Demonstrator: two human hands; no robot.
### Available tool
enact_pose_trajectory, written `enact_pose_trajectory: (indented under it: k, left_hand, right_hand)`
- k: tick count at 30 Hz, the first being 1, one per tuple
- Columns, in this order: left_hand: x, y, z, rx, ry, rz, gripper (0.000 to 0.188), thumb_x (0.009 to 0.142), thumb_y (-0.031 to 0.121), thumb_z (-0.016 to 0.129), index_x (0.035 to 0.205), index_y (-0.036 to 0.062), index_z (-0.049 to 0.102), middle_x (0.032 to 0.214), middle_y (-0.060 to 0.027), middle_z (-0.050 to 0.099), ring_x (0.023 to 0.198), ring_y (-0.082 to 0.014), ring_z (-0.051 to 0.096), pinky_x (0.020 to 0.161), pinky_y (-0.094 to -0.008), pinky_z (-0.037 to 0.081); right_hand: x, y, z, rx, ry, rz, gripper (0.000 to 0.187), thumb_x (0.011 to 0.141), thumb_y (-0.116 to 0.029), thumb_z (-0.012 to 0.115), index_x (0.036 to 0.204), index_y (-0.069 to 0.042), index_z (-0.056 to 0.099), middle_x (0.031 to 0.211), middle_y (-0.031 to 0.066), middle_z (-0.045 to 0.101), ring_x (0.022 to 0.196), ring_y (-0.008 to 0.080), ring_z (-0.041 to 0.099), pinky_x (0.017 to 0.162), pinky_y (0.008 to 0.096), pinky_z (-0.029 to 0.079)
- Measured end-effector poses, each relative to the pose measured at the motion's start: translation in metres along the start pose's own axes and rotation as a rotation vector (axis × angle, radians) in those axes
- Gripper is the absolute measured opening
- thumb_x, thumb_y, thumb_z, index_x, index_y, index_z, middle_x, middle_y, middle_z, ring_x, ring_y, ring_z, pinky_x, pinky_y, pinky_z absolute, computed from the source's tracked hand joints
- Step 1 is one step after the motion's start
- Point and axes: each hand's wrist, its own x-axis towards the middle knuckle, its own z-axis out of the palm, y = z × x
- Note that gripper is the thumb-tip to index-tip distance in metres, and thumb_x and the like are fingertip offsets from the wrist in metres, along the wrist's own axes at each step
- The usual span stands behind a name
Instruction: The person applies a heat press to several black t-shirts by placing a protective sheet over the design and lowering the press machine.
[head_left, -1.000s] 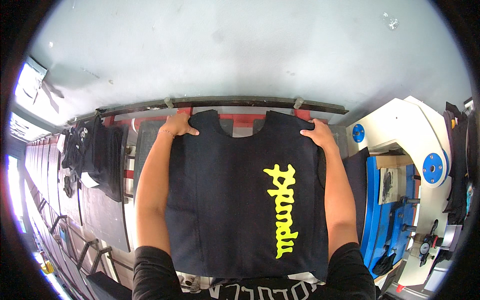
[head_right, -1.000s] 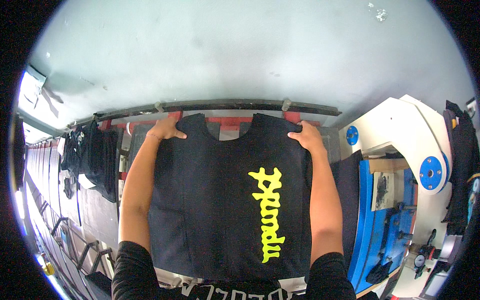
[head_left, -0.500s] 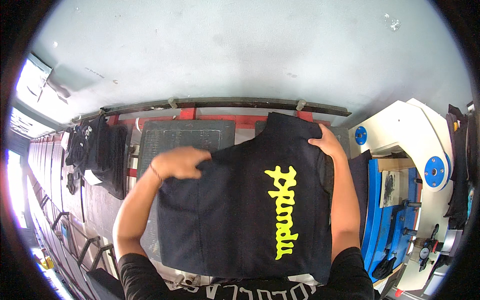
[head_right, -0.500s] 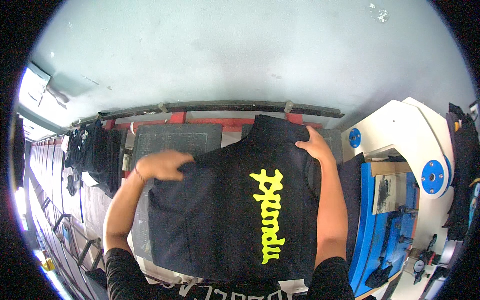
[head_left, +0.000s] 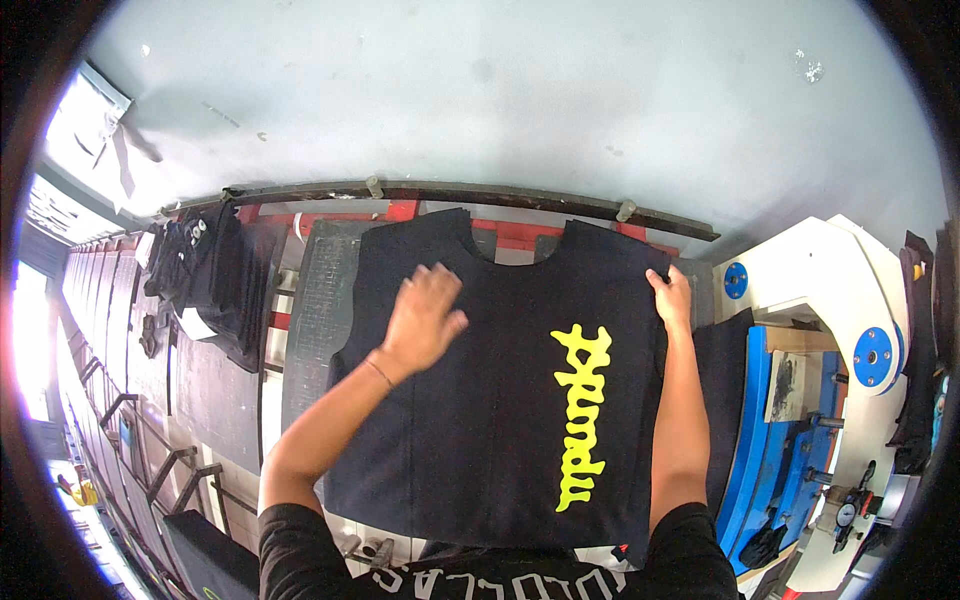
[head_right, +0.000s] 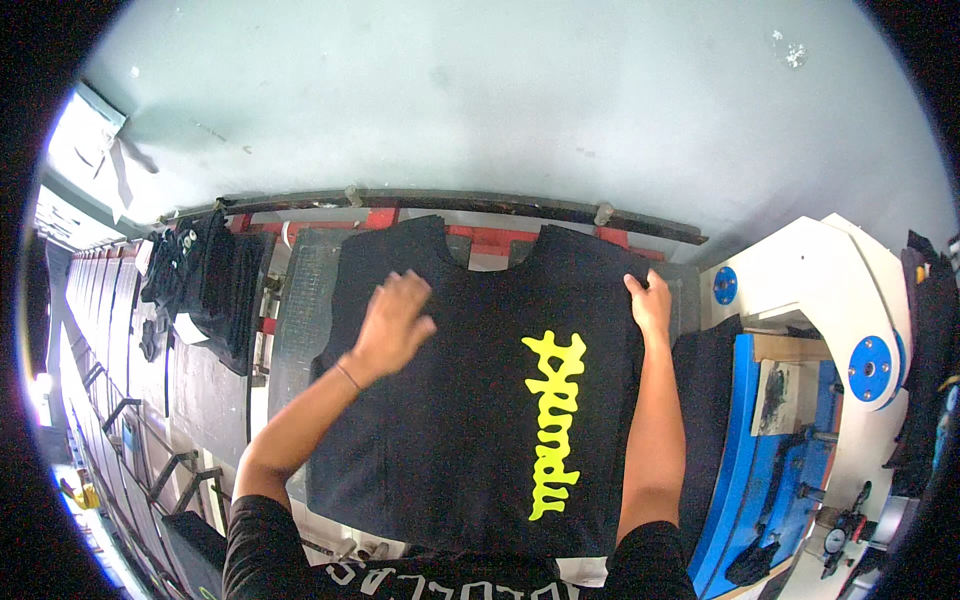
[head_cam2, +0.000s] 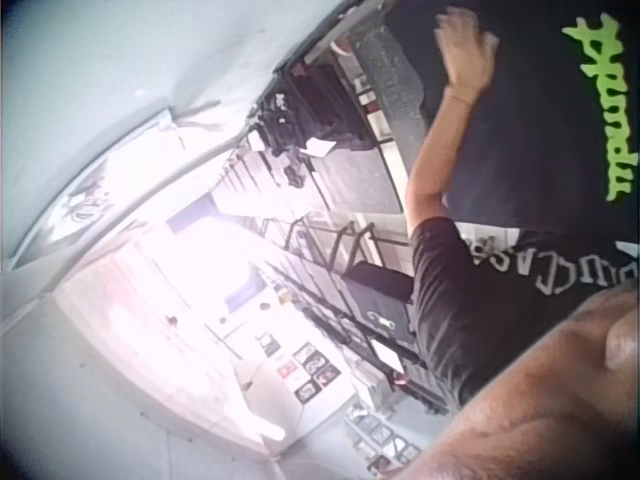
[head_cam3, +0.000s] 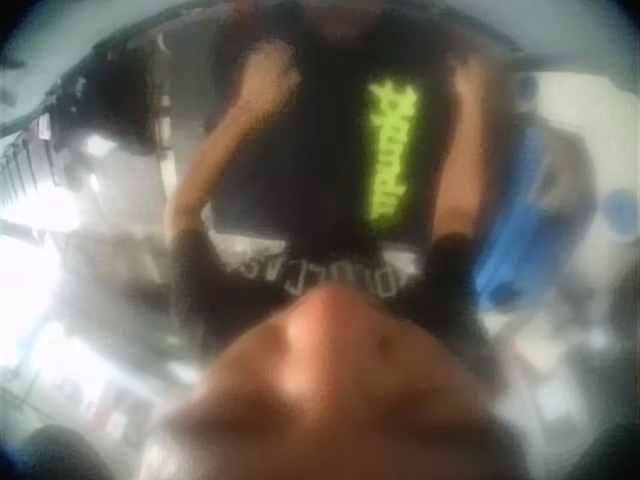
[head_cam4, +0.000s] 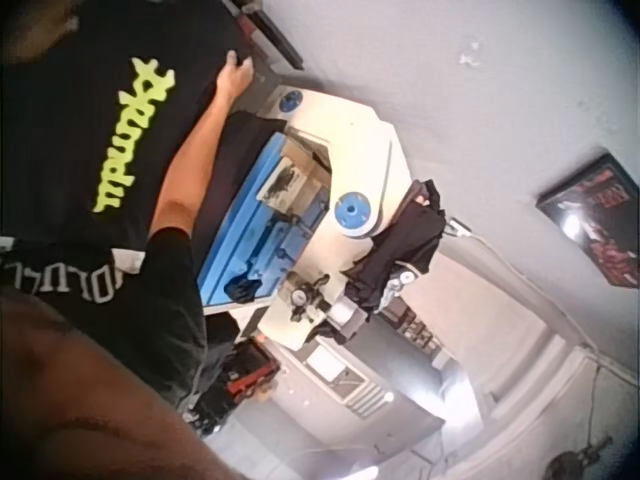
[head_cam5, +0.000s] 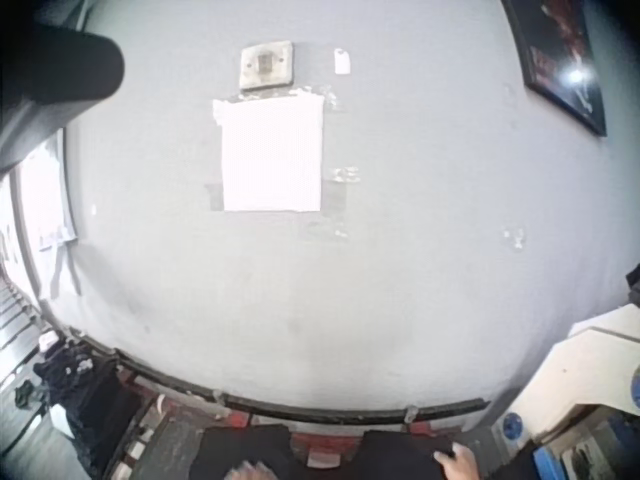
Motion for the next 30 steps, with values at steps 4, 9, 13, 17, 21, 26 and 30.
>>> enact_pose_trajectory:
  k: [4,9,13,17,21,26,30]
  left_hand:
    - [0.001,-0.01,0.039,0.144,-0.035,-0.015,0.062,0.096,0.046,0.047,0.147,0.0114,0.037,0.152,-0.0154,0.034,0.142,-0.0409,0.026,0.115,-0.0567,0.02]
    - [0.035,0.009,0.081,0.174,0.125,-0.161,0.063,0.098,0.039,0.046,0.145,-0.0022,0.034,0.153,-0.0192,0.032,0.142,-0.0403,0.026,0.116,-0.0519,0.021]
    - [0.05,0.028,0.082,0.162,0.088,-0.194,0.063,0.099,0.041,0.042,0.147,0.002,0.033,0.154,-0.0144,0.033,0.143,-0.0366,0.026,0.117,-0.05,0.019]
    - [0.05,0.036,0.096,0.168,0.145,-0.291,0.064,0.1,0.042,0.04,0.148,0.0004,0.031,0.155,-0.0165,0.029,0.145,-0.0368,0.022,0.117,-0.0508,0.018]
    - [-0.003,0.08,0.099,0.166,0.15,-0.253,0.065,0.1,0.043,0.041,0.146,-0.0029,0.033,0.154,-0.0205,0.029,0.144,-0.039,0.023,0.117,-0.0519,0.019]
    - [-0.098,0.195,0.092,0.088,0.028,-0.147,0.069,0.097,0.045,0.047,0.144,-0.0042,0.035,0.152,-0.0226,0.031,0.143,-0.0409,0.025,0.116,-0.0525,0.02]
    - [-0.171,0.287,0.09,0.035,-0.136,-0.069,0.073,0.096,0.046,0.049,0.147,-0.0027,0.03,0.154,-0.0211,0.026,0.144,-0.0395,0.022,0.117,-0.0513,0.019]
  right_hand:
    - [-0.007,-0.023,-0.007,-0.349,0.004,0.1,0.034,0.088,-0.027,0.065,0.105,0.002,0.065,0.098,0.0199,0.069,0.096,0.0388,0.064,0.082,0.0436,0.048]
    - [-0.065,-0.138,0.016,-0.323,0.152,-0.458,0.038,0.088,-0.024,0.064,0.118,-0.001,0.059,0.117,0.0199,0.061,0.106,0.04,0.057,0.092,0.0487,0.045]
    - [-0.086,-0.1,0.018,-0.691,-0.122,-0.861,0.05,0.091,-0.033,0.056,0.131,-0.003,0.05,0.133,0.0182,0.053,0.126,0.0371,0.047,0.102,0.054,0.036]
    - [-0.073,-0.035,-0.013,-0.678,0.119,-0.137,0.06,0.098,-0.039,0.045,0.142,0.002,0.037,0.148,0.0258,0.036,0.139,0.0429,0.031,0.112,0.0561,0.026]
    - [-0.204,-0.08,-0.021,-0.626,-0.086,-0.547,0.056,0.097,-0.037,0.049,0.139,-0.001,0.041,0.148,0.0215,0.038,0.137,0.0416,0.034,0.11,0.0562,0.026]
    - [-0.27,-0.016,-0.068,-0.654,-0.011,-0.055,0.06,0.099,-0.039,0.046,0.145,-0.001,0.036,0.152,0.0214,0.032,0.141,0.0429,0.026,0.112,0.0614,0.019]
    - [-0.309,-0.023,-0.083,-0.572,0.057,-0.088,0.062,0.099,-0.038,0.045,0.145,0.001,0.034,0.151,0.0247,0.032,0.141,0.045,0.025,0.112,0.0625,0.018]
